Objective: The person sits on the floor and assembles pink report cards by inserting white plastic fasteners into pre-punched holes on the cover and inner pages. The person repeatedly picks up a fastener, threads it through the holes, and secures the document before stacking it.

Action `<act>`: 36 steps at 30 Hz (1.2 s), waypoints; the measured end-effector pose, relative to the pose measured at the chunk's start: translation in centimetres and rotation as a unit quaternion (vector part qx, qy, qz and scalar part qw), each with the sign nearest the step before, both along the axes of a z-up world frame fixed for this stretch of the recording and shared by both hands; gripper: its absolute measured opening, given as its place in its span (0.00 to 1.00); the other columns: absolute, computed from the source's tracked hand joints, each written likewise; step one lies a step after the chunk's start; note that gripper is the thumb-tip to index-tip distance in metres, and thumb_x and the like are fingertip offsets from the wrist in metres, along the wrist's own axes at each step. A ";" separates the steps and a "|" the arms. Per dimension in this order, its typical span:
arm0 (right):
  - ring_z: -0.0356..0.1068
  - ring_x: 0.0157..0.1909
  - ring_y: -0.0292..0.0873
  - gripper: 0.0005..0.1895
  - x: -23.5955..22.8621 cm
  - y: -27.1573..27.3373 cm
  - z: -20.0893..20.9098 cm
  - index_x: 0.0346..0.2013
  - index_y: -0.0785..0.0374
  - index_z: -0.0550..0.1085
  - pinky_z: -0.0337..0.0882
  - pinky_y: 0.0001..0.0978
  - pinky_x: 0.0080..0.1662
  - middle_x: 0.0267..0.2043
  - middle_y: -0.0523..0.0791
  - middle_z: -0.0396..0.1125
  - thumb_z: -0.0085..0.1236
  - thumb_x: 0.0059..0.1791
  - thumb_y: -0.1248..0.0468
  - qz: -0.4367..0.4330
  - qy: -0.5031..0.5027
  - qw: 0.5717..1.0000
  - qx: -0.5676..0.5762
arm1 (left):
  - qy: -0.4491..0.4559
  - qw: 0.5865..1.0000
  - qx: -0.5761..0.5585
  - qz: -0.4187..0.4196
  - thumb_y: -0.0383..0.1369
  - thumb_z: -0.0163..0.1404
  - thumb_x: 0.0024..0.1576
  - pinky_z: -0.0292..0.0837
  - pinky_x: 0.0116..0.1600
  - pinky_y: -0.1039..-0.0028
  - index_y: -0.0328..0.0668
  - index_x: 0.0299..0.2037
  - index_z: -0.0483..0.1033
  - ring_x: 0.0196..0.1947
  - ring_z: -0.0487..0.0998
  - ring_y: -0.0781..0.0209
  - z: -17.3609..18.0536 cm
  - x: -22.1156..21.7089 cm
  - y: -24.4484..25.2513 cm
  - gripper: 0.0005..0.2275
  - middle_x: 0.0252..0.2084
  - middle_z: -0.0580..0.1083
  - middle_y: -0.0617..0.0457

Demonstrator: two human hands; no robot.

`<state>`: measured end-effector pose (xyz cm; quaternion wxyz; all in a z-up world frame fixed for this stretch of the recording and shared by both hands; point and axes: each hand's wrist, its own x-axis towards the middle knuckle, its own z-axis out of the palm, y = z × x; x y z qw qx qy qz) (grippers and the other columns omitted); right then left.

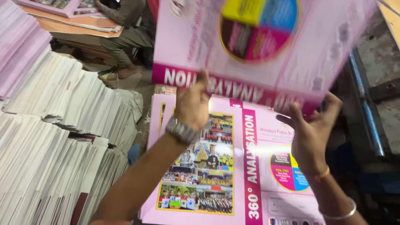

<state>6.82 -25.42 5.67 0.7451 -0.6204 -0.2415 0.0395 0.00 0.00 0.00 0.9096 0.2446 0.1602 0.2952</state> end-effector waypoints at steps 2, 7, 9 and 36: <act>0.70 0.44 0.34 0.25 3.6 2.7 1.1 0.63 0.65 0.58 0.75 0.25 0.42 0.50 0.46 0.65 0.63 0.58 0.69 -0.035 -0.091 0.995 -0.010 | 0.025 0.999 0.041 -0.003 0.30 0.55 0.59 0.66 0.34 0.88 0.25 0.57 0.75 0.41 0.77 0.79 0.9 3.4 3.6 0.18 0.53 0.79 0.52; 0.74 0.43 0.35 0.24 15.8 8.8 3.9 0.55 0.60 0.58 0.70 0.20 0.37 0.48 0.49 0.70 0.60 0.51 0.73 -0.015 -0.113 0.993 -0.003 | 0.056 0.981 0.134 0.132 0.29 0.64 0.52 0.69 0.27 0.75 0.27 0.53 0.66 0.31 0.78 0.60 2.8 11.9 13.3 0.23 0.47 0.78 0.36; 0.75 0.52 0.38 0.28 20.9 11.6 3.0 0.59 0.65 0.60 0.74 0.25 0.50 0.53 0.49 0.68 0.63 0.49 0.75 0.000 -0.171 0.984 -0.044 | 0.046 0.974 0.176 0.135 0.23 0.62 0.45 0.85 0.34 0.73 0.43 0.54 0.62 0.35 0.84 0.59 1.8 14.9 17.2 0.28 0.44 0.78 0.41; 0.72 0.32 0.39 0.15 43.8 23.0 -13.9 0.32 0.66 0.79 0.70 0.30 0.31 0.33 0.45 0.74 0.73 0.44 0.57 0.065 0.049 0.893 -0.443 | 0.539 0.676 0.484 0.137 0.43 0.54 0.57 0.55 0.66 0.38 0.48 0.73 0.53 0.65 0.69 0.45 -17.7 24.9 28.5 0.34 0.67 0.67 0.45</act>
